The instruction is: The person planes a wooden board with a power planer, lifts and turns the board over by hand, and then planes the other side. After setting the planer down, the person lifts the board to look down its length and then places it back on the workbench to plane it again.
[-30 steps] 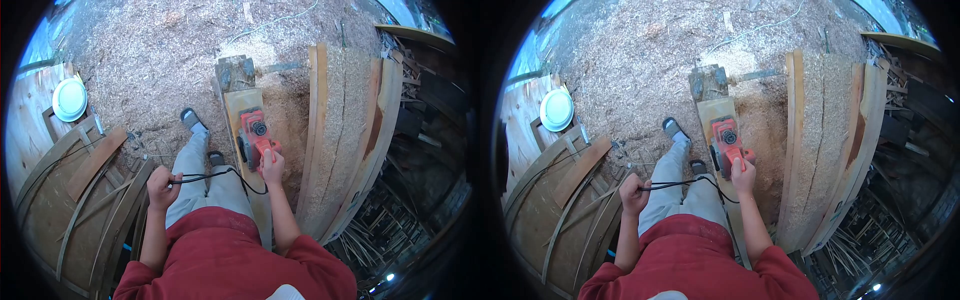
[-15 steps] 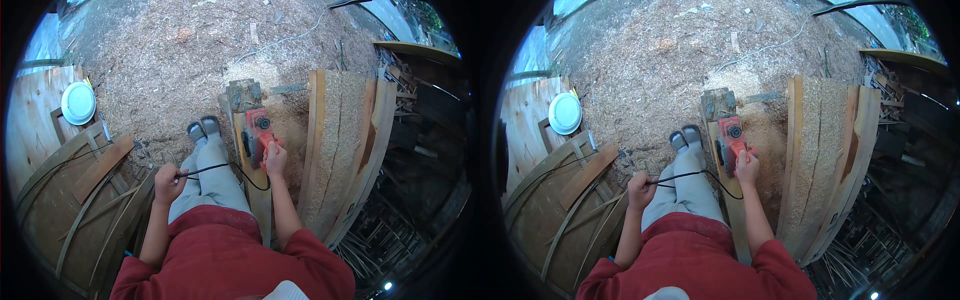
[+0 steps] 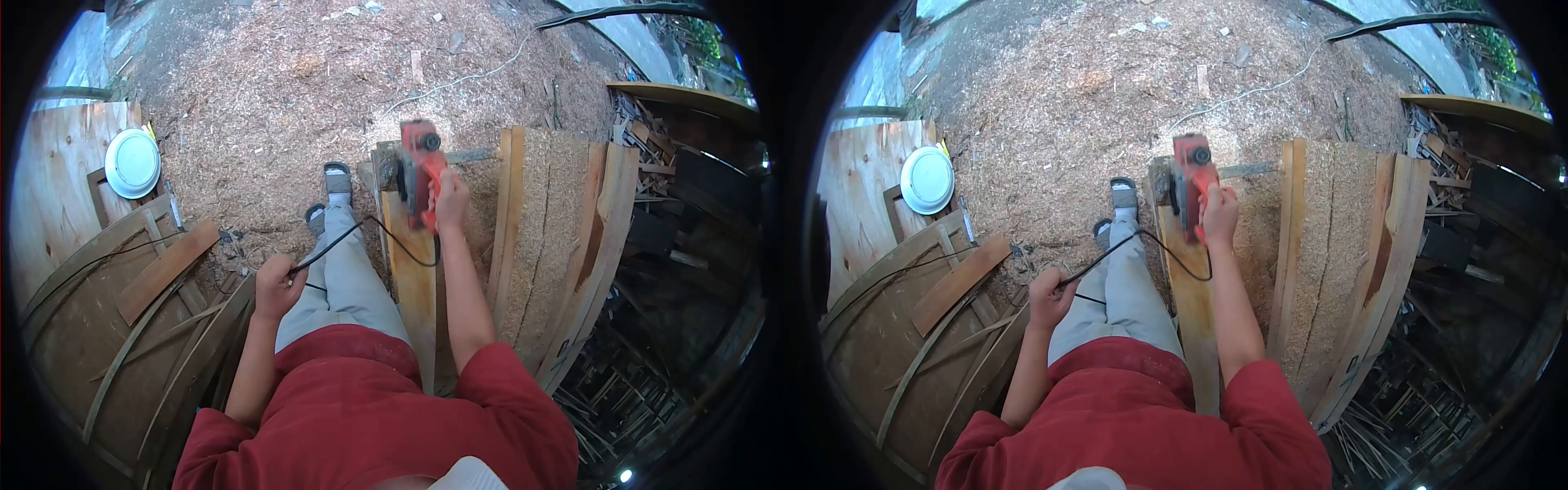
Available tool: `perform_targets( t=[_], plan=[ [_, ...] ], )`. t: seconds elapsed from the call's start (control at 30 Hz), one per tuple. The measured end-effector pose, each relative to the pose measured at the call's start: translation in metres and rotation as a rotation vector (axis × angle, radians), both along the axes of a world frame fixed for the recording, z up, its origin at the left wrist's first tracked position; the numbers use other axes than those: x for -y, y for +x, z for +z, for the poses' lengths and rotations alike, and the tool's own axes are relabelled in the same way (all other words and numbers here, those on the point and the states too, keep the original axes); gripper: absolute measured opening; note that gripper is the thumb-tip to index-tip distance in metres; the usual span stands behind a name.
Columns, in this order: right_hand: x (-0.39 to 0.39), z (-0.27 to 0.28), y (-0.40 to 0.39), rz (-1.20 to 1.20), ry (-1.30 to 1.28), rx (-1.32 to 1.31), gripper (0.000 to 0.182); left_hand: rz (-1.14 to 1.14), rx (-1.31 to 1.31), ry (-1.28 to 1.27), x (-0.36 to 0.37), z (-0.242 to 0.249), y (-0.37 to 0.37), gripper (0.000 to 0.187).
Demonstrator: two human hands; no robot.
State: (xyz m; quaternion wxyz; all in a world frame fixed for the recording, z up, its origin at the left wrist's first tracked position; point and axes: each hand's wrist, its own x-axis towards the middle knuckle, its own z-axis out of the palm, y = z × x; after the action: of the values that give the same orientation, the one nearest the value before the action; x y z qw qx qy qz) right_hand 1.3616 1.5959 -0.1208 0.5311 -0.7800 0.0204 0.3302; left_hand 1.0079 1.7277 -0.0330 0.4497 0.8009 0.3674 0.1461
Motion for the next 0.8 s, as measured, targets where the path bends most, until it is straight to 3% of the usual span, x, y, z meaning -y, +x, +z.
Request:
perform_targets(
  t=[0.17, 0.33, 0.8],
  plan=[
    [-0.058, 0.041, 0.044, -0.010, 0.196, 0.075, 0.039, 0.034, -0.014, -0.049, 0.010, 0.007, -0.004, 0.031],
    [-0.058, 0.084, 0.058, -0.023, 0.268, 0.117, 0.039, 0.106, 0.056, -0.088, 0.013, 0.014, -0.021, 0.034],
    [0.131, 0.083, -0.078, -0.025, -0.067, -0.053, 0.040, -0.004, 0.140, -0.113, 0.052, 0.018, -0.103, 0.046]
  ],
)
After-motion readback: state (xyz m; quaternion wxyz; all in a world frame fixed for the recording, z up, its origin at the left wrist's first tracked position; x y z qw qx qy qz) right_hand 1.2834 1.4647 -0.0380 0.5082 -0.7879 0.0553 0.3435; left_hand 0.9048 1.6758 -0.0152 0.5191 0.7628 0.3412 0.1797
